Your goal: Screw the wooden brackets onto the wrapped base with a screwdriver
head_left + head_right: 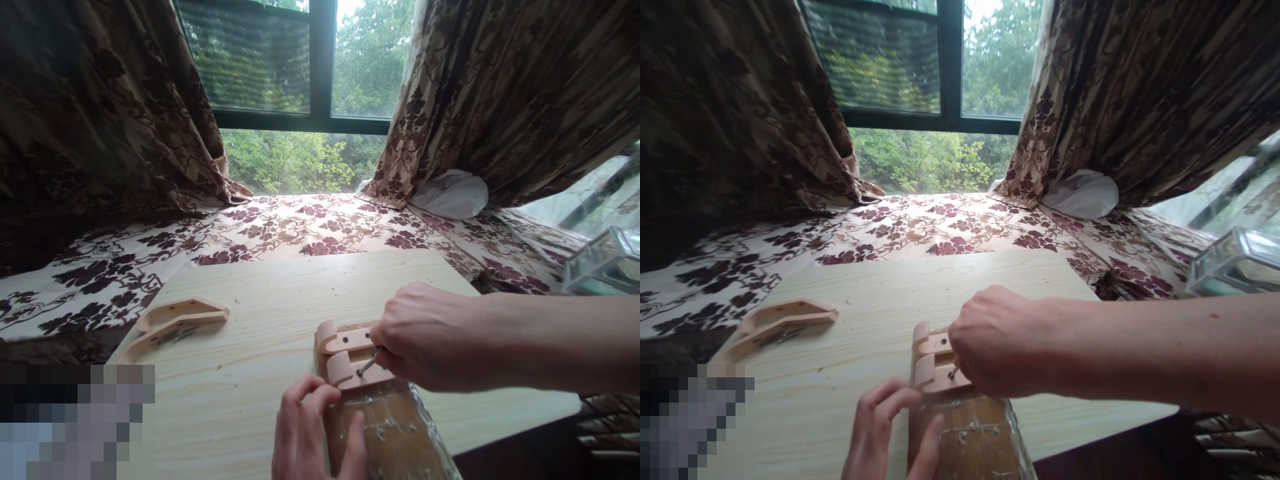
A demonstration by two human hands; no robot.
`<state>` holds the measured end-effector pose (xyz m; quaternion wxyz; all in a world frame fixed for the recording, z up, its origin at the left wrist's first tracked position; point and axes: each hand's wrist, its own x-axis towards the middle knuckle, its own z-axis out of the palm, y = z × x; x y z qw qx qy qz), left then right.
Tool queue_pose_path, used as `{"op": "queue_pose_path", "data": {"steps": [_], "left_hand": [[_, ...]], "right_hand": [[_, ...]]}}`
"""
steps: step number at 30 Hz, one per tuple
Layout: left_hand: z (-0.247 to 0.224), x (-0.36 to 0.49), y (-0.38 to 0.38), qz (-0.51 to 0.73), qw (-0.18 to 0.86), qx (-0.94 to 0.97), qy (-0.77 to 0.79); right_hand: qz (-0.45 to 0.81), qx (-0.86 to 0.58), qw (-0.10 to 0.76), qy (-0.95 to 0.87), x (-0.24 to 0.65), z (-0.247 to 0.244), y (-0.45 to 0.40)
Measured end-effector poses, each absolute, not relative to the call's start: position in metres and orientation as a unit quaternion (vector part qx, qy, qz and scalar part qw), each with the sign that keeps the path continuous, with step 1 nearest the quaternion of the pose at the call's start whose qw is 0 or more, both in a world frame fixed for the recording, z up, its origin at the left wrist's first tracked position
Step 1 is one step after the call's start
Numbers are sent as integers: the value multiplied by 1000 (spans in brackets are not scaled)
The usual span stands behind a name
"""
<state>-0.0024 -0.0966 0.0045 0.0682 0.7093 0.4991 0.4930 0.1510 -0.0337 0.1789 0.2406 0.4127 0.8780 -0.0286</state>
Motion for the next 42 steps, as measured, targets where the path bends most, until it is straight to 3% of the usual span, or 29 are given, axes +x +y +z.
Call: {"op": "queue_pose_path", "data": {"steps": [10,16,21,26,30,38,42], "left_hand": [[7,2,-81,487,110,731,465],[5,4,-80,478,120,732,470],[4,-1,-79,464,105,753,455],[7,1,-80,477,118,736,467],[8,2,-80,480,125,730,470],[5,0,-78,465,127,740,470],[5,-1,-78,462,124,748,460]], "right_hand": [[86,235,160,955,144,167,-38],[-9,341,271,900,147,176,-25],[-22,391,280,876,145,181,-29],[73,259,179,946,141,171,-41],[84,199,217,952,136,168,-40],[-67,400,236,883,143,179,-22],[-63,419,244,872,142,181,-29]]}}
